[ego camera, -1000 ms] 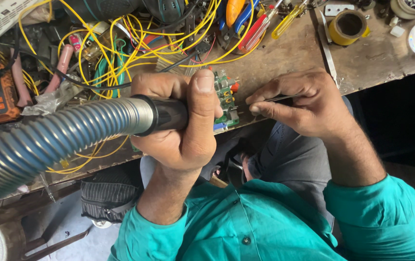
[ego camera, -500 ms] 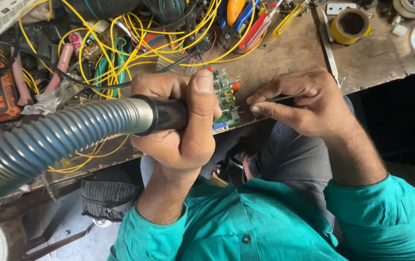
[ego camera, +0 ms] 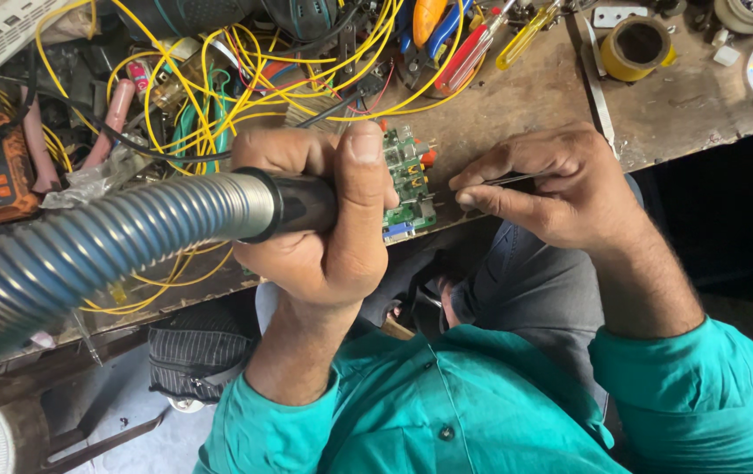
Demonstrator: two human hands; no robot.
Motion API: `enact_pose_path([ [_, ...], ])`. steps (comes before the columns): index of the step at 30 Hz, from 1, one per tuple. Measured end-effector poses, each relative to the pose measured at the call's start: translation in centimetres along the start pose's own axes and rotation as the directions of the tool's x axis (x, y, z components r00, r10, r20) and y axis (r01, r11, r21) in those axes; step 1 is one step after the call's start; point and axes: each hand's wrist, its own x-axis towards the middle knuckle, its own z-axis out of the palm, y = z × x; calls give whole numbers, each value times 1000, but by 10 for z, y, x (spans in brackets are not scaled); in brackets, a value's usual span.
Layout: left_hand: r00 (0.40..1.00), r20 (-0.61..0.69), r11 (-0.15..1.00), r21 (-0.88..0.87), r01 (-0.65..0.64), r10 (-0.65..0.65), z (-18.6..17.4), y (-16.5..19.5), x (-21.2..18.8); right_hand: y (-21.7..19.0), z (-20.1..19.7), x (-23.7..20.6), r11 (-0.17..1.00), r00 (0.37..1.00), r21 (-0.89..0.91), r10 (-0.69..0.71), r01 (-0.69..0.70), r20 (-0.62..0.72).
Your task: The person holds a green circuit board on a cluttered workbench with one hand while using a hot air rework tool on its components, holding tweezers in the other hand to touch and position parts on the board. They reposition the board and continue heating and adjusting components across the workbench.
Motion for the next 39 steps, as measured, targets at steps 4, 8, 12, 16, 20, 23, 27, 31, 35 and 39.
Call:
enact_pose_path([
  [4,1000,1,1000,-11,5,-5,1,0,2,0,0,-1,1000,1000,-2,9,-9,-3],
  [8,1000,10,1000,-22,13,-12,3,0,4,0,1,-1,1000,1000,8,6,-6,-7],
  [12,1000,14,1000,-1,14,-14,4,1,4,0,0,0,1000,1000,-1,6,-6,-2],
  [16,1000,12,999,-25,21,-21,6,-1,5,0,0,-1,1000,1000,16,16,-16,2],
  [20,1000,28,1000,-5,11,-11,6,1,3,0,0,0,1000,1000,-4,-1,1,0],
  [23,999,30,1000,-3,15,-15,6,2,2,0,0,-1,1000,1000,1,-6,6,-2],
  [27,999,31,999,-28,27,-27,6,3,1,0,0,0,1000,1000,-3,-4,4,-6],
  [31,999,15,999,-44,29,-28,7,3,0,0,0,0,1000,1000,-19,-7,7,-3],
  [35,1000,22,1000,-9,12,-12,7,3,0,0,0,0,1000,1000,-8,3,-3,-8],
  [39,1000,19,1000,-16,24,-23,5,4,0,0,1,-1,1000,1000,-4,9,-9,-11],
])
